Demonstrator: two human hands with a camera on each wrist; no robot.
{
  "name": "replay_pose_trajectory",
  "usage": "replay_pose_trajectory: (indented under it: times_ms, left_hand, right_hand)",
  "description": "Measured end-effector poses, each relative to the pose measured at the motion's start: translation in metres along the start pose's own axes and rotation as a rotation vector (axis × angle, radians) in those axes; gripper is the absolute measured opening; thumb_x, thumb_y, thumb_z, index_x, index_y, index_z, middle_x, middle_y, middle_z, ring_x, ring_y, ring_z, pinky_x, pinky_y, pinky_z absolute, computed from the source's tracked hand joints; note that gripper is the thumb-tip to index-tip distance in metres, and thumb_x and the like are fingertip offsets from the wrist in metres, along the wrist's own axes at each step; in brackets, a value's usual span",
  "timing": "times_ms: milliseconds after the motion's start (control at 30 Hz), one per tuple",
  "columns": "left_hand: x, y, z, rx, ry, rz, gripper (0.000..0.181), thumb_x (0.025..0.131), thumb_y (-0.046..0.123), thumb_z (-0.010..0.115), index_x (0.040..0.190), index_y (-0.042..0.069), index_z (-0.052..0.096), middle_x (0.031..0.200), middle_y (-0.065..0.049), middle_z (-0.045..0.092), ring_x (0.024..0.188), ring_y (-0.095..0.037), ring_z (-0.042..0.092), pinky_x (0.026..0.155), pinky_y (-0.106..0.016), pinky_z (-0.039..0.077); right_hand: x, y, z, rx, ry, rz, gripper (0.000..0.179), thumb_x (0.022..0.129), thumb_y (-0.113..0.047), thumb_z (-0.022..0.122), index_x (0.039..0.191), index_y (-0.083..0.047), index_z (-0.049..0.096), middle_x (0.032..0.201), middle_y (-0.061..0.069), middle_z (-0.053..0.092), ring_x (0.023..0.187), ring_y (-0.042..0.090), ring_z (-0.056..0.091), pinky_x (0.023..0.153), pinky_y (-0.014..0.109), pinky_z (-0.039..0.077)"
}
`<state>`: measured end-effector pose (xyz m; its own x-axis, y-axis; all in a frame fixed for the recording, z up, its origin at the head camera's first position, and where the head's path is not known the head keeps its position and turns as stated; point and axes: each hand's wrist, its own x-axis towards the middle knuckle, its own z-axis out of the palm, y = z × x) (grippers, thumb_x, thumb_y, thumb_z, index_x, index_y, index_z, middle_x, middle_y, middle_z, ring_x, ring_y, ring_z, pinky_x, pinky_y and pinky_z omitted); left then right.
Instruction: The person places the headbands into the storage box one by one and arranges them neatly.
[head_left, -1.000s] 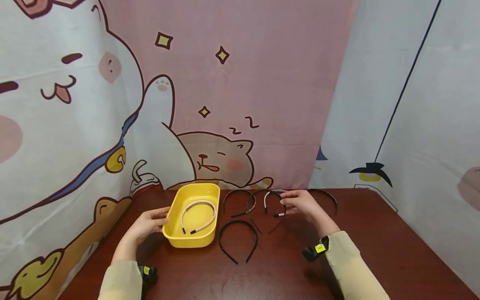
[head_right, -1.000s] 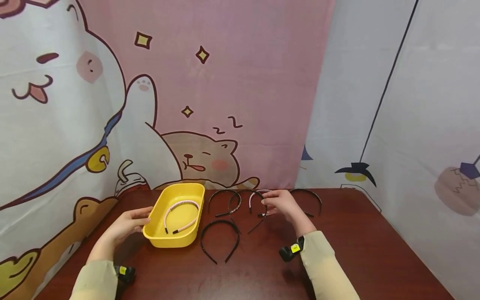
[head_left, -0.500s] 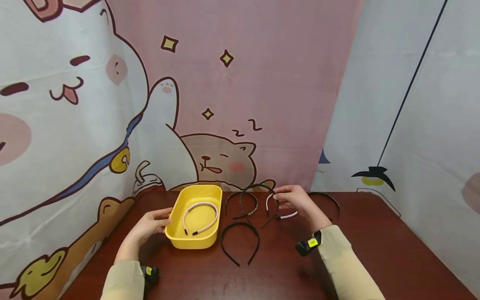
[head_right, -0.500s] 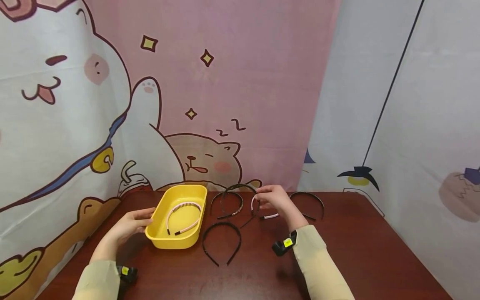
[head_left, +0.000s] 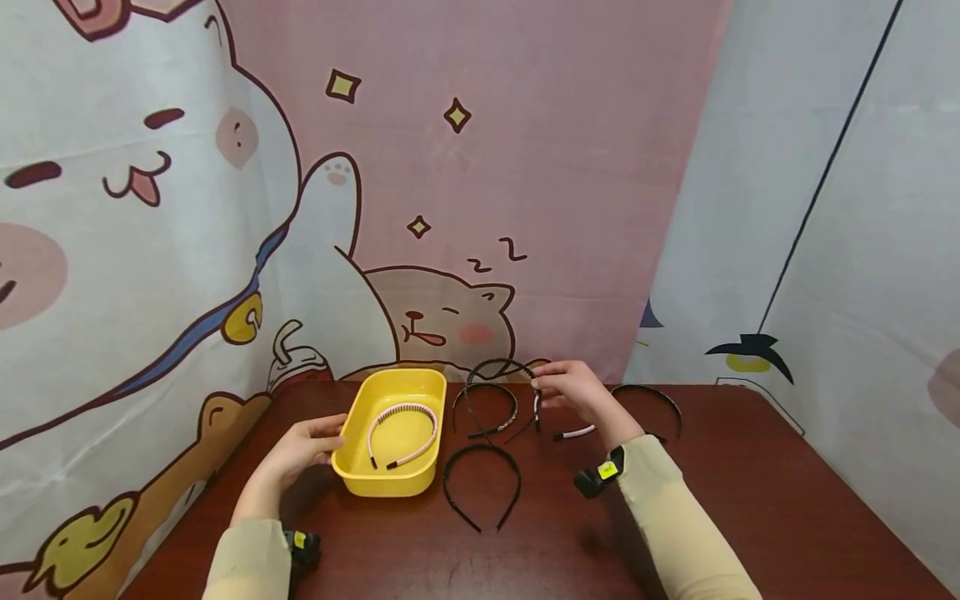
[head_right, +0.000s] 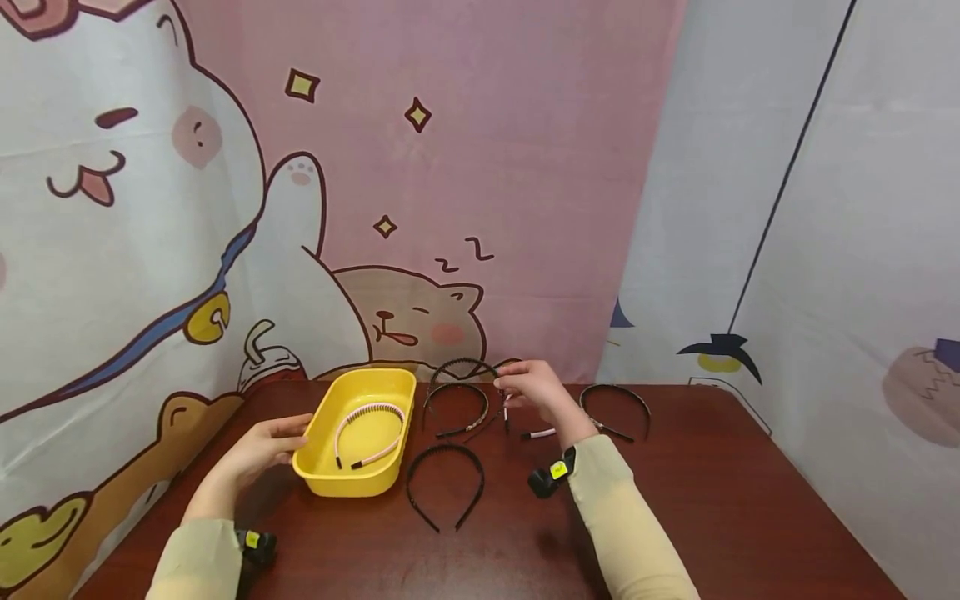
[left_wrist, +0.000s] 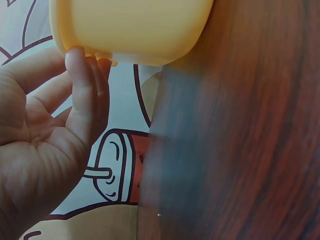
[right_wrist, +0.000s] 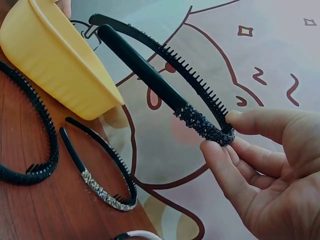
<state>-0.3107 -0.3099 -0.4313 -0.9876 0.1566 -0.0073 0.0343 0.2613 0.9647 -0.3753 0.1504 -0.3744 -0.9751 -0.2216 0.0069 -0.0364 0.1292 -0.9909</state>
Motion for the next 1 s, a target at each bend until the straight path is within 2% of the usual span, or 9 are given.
replay_pose_trajectory:
  times_ms: [267, 500, 767, 1000]
  left_hand:
    - [0.001, 0.001, -0.001, -0.005, -0.017, 0.0, 0.055, 0.095, 0.002, 0.058, 0.143, -0.01, 0.036, 0.133, -0.032, 0.049, 0.097, -0.031, 0.062, 0.073, -0.034, 0.055]
    - [0.001, 0.001, 0.0, 0.0, -0.013, -0.011, 0.055, 0.095, 0.004, 0.059, 0.144, -0.009, 0.037, 0.132, -0.031, 0.05, 0.093, -0.027, 0.063, 0.072, -0.031, 0.055]
    - [0.0, 0.003, 0.0, 0.012, -0.011, -0.012, 0.055, 0.095, 0.004, 0.059, 0.144, -0.009, 0.037, 0.133, -0.031, 0.05, 0.094, -0.029, 0.063, 0.073, -0.033, 0.055]
    - [-0.001, 0.003, 0.001, 0.009, -0.004, -0.012, 0.055, 0.094, 0.004, 0.06, 0.143, -0.009, 0.038, 0.132, -0.031, 0.05, 0.093, -0.028, 0.063, 0.073, -0.033, 0.056]
  right_hand:
    - [0.006, -0.008, 0.01, -0.037, -0.004, -0.032, 0.04, 0.085, -0.005, 0.066, 0.12, 0.014, 0.059, 0.091, 0.008, 0.062, 0.08, 0.02, 0.058, 0.072, 0.039, 0.057]
    - [0.013, -0.017, 0.022, -0.012, -0.011, -0.004, 0.038, 0.086, -0.004, 0.067, 0.119, 0.013, 0.059, 0.096, 0.011, 0.063, 0.082, 0.026, 0.061, 0.065, 0.031, 0.057]
    - [0.021, -0.024, 0.029, -0.016, -0.047, -0.005, 0.04, 0.087, -0.001, 0.065, 0.123, 0.014, 0.056, 0.095, 0.011, 0.059, 0.078, 0.021, 0.056, 0.068, 0.035, 0.057]
    - [0.028, -0.031, 0.036, -0.022, -0.037, 0.003, 0.038, 0.086, -0.001, 0.066, 0.12, 0.012, 0.058, 0.087, 0.009, 0.062, 0.073, 0.019, 0.06, 0.067, 0.033, 0.057]
